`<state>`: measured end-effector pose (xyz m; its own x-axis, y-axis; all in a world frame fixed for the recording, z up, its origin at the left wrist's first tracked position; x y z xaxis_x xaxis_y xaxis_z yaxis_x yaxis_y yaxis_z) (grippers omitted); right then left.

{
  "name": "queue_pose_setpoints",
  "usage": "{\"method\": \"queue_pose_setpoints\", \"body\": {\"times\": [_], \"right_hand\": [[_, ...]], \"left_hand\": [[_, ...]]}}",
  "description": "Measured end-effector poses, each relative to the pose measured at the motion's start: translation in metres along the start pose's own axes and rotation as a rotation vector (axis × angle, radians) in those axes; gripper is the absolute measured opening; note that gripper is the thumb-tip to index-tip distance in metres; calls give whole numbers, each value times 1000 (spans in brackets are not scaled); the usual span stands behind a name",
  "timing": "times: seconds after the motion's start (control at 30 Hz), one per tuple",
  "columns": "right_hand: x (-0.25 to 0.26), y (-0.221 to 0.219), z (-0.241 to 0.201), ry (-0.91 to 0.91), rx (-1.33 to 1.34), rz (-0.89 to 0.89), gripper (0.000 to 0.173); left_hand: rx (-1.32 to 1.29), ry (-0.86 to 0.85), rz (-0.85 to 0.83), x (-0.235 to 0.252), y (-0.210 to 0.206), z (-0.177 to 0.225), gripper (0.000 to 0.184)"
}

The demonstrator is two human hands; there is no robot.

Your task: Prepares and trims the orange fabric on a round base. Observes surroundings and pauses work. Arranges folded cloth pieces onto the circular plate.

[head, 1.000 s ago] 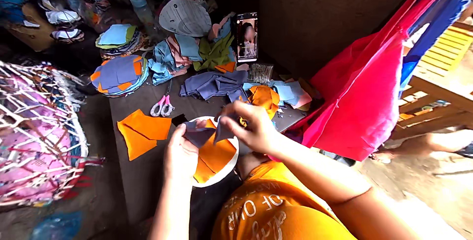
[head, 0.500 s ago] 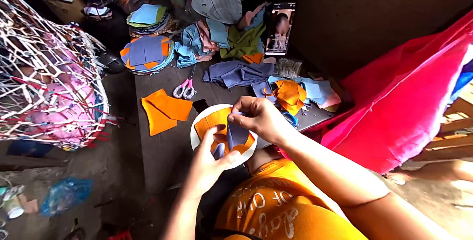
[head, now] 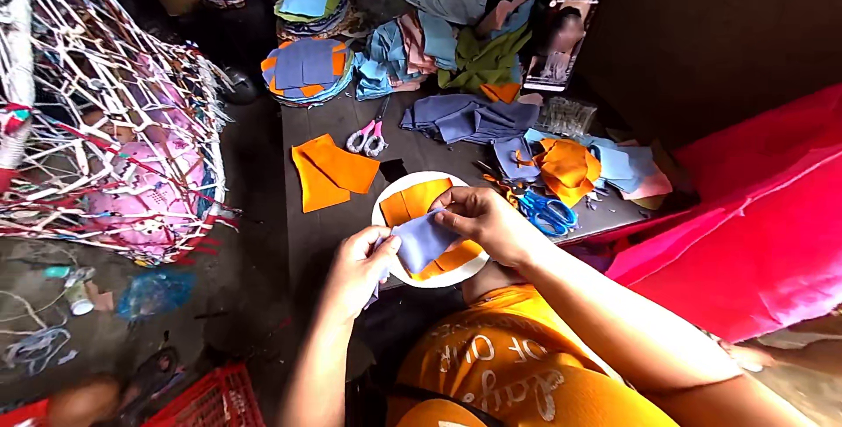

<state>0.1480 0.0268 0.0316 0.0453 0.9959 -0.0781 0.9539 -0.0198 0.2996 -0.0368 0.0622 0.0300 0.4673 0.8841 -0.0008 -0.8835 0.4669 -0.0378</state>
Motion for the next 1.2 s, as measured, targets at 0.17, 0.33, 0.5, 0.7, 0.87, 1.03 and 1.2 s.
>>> {"method": "queue_pose_setpoints", "body": {"times": [0.17, 0.33, 0.5, 0.7, 0.87, 1.03, 1.2], "right_hand": [[9, -13, -15, 136, -146, 24, 2], [13, -21, -4, 212, -541, 34, 10], [16, -27, 10, 165, -695, 54, 12], [18, -30, 11, 198, -753, 90, 11], [18, -31, 13, 205, -788, 103, 13], [16, -33, 12, 204, -826, 130, 14], [13, -34, 12, 203, -876, 138, 15]], "left_hand": [[134, -50, 39, 0, 29, 25, 8], [399, 112, -18, -3, 26, -7, 14], [678, 192, 10, 0, 27, -23, 23], [798, 231, 27, 5, 23, -20, 22], [800, 175, 79, 5, 26, -20, 24], [785, 188, 131, 5, 30, -20, 19], [841, 172, 152, 5, 26, -22, 19]]}}
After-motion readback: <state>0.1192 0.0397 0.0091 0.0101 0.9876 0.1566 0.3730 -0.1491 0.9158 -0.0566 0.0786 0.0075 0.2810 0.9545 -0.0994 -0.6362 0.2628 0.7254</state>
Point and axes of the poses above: each hand's wrist, its own x-axis towards the middle knuckle, its own y-axis out of the back of the hand, z = x × y, the point moved 7 cm from there along x, towards the middle knuckle, and after that the axes turned 12 degrees about -x, right-handed, at the moved point
